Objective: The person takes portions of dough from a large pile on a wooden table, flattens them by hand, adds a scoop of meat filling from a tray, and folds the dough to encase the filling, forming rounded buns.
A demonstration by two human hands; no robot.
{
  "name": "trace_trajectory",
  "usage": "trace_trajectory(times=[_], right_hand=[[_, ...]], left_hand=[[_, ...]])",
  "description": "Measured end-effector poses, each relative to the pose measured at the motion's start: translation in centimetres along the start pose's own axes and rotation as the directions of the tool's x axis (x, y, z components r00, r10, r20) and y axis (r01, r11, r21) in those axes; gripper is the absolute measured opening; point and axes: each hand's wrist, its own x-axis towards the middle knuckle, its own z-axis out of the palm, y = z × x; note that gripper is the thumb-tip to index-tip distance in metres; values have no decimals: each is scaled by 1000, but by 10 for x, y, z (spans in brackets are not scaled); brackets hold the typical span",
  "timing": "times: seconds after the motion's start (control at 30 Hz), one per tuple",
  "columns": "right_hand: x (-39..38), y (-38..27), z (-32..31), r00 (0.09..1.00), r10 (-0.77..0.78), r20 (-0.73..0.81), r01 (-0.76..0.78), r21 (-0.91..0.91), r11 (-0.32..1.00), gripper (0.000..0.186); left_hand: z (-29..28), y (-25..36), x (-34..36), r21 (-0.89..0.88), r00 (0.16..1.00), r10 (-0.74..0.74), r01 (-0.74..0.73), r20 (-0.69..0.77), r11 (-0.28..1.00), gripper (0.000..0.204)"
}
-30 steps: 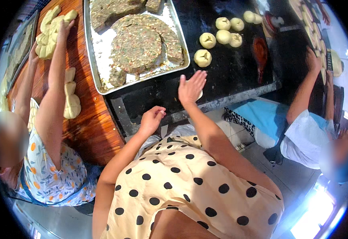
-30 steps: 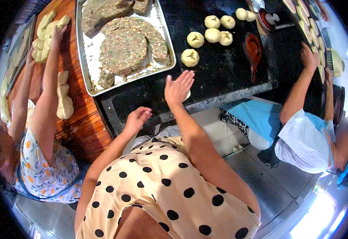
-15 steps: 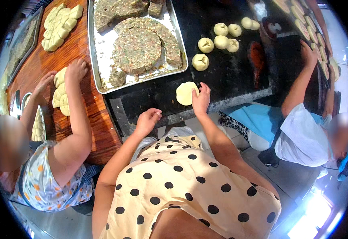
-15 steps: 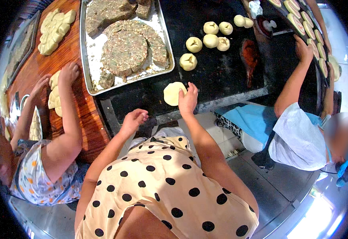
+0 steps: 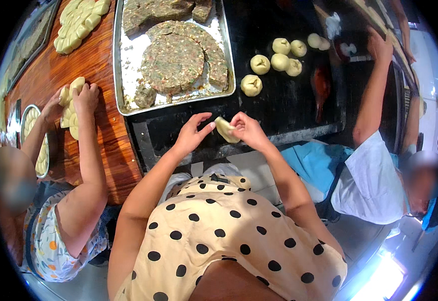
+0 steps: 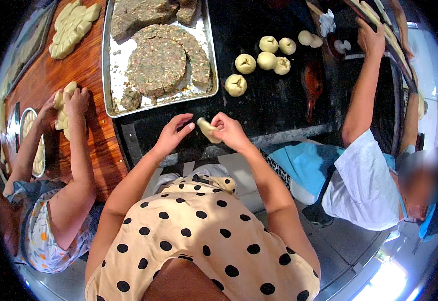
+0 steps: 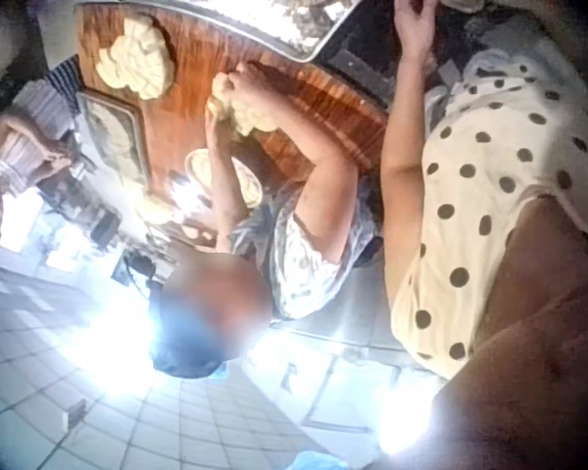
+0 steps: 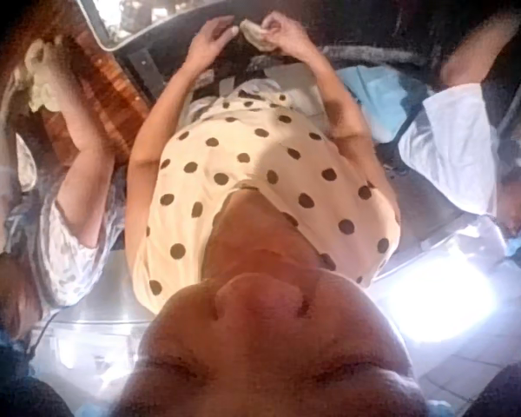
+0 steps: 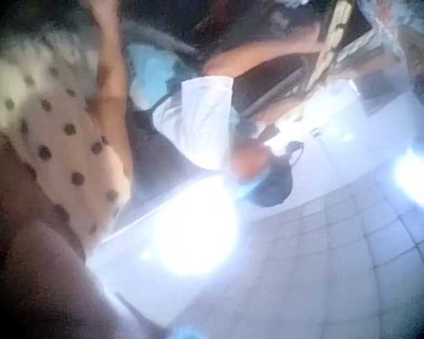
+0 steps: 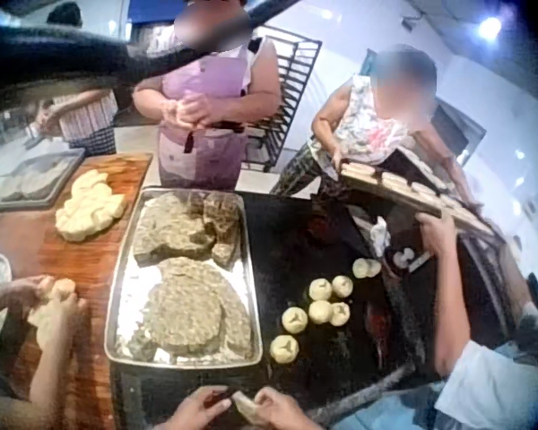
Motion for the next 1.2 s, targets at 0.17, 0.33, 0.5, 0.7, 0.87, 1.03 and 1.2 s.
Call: trace_trajectory(times=[0.17, 0.33, 0.5, 0.7, 0.87, 1.03, 1.2], right_hand=[[0, -54, 11, 986, -164, 40, 147, 271, 951, 25], [72, -39, 20, 872, -180, -456, 181, -42, 983, 39], [160, 25, 26, 825, -118, -553, 99, -64, 993, 52], [150, -30, 42, 896, 182, -406, -169, 68, 983, 32], [146, 1, 29, 881, 140, -453, -151, 12, 988, 44], [137, -4, 15, 868, -352, -351, 47, -649, 760, 62], [138, -19, 41, 931, -156, -329, -24, -483, 875, 69]], left_hand=[[-19, 14, -2, -688, 790, -280, 612, 545, 390, 65], [-32, 11, -22, -891, 924, -212, 369, 319, 265, 56], [-51, -1, -36, -854, 929, -311, 321, 200, 409, 56], [-61, -18, -59, -890, 939, -314, 258, 139, 376, 58], [-70, -24, -63, -877, 943, -297, 268, 153, 399, 58], [-81, -8, -64, -808, 936, -338, 271, 95, 523, 55], [-81, 6, -59, -772, 943, -333, 219, 10, 596, 49]])
